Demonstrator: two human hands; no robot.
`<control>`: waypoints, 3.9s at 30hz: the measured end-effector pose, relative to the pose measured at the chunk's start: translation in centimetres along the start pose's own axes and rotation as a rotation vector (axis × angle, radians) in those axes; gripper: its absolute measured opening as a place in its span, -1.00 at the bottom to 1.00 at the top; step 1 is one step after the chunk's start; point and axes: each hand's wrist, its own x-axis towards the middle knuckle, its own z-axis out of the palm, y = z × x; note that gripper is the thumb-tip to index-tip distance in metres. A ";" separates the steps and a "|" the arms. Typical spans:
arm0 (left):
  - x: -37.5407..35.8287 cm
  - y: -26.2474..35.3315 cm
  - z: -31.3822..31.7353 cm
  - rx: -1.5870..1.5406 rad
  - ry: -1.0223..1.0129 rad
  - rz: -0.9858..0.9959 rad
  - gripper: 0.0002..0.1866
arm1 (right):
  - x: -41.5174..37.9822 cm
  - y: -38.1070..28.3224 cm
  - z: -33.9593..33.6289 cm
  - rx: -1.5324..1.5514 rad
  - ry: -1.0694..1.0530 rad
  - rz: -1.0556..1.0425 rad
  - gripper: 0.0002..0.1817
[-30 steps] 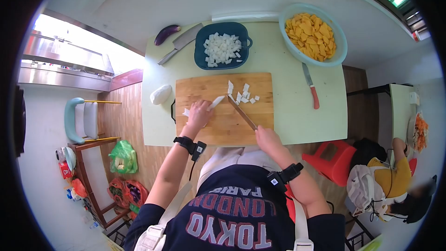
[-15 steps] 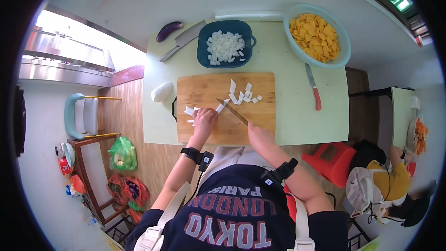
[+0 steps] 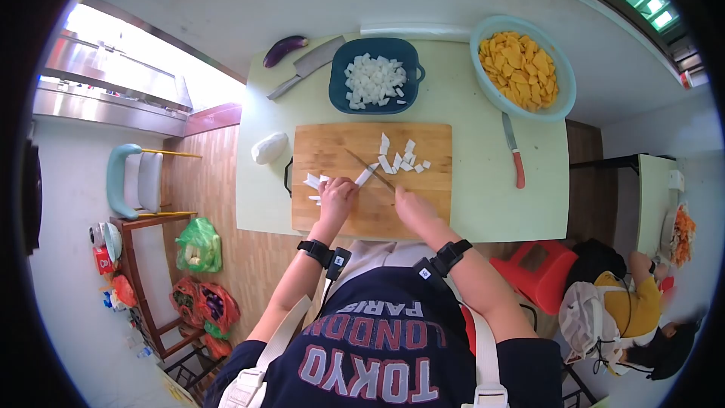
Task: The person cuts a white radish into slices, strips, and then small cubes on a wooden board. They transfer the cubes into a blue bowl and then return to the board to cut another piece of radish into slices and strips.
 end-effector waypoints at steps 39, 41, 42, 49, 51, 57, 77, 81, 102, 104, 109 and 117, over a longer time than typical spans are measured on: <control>-0.6 1.0 -0.8 0.044 -0.069 0.007 -0.86 | -4.8 -1.9 -1.7 -0.125 -0.051 0.019 -0.89; -0.5 0.9 -0.6 0.058 -0.060 0.015 -0.84 | -4.8 -2.1 -1.7 -0.137 -0.041 0.029 -0.89; -0.4 0.8 -0.5 0.053 -0.062 0.012 -0.85 | -4.7 -2.2 -1.7 -0.121 -0.047 0.034 -0.90; -0.7 0.5 -0.4 0.071 -0.072 0.020 -0.86 | -3.1 -1.9 -0.9 -0.019 -0.035 -0.001 -0.89; -0.7 0.4 -0.5 0.065 -0.075 0.019 -0.86 | -2.0 -1.7 -0.5 0.001 -0.029 -0.021 -0.88; -0.9 0.0 -1.4 -0.063 -0.080 0.003 -0.90 | 0.0 0.6 1.5 0.137 0.020 -0.043 -0.87; -1.5 -0.3 0.0 0.085 -0.025 -0.018 -0.99 | -2.8 -1.2 1.1 0.050 -0.023 -0.034 -0.85; -0.9 -0.8 -1.0 0.079 -0.100 -0.049 -0.93 | -2.2 -0.5 0.9 0.091 -0.038 -0.013 -0.81; 2.3 -2.1 -1.8 -0.371 -0.235 -0.268 -0.75 | -6.5 1.7 -2.0 0.064 0.064 0.060 -0.77; 2.1 -0.9 -0.8 -0.261 -0.214 -0.265 -0.74 | -6.3 1.1 -1.9 0.072 0.084 0.058 -0.77; 0.6 -0.1 -0.9 0.074 -0.093 -0.181 -0.83 | -6.1 0.4 -2.0 0.068 0.093 -0.019 -0.82; -1.4 1.1 0.1 0.038 -0.106 -0.140 -0.91 | -6.0 -0.6 -2.6 -0.121 0.024 0.000 -0.86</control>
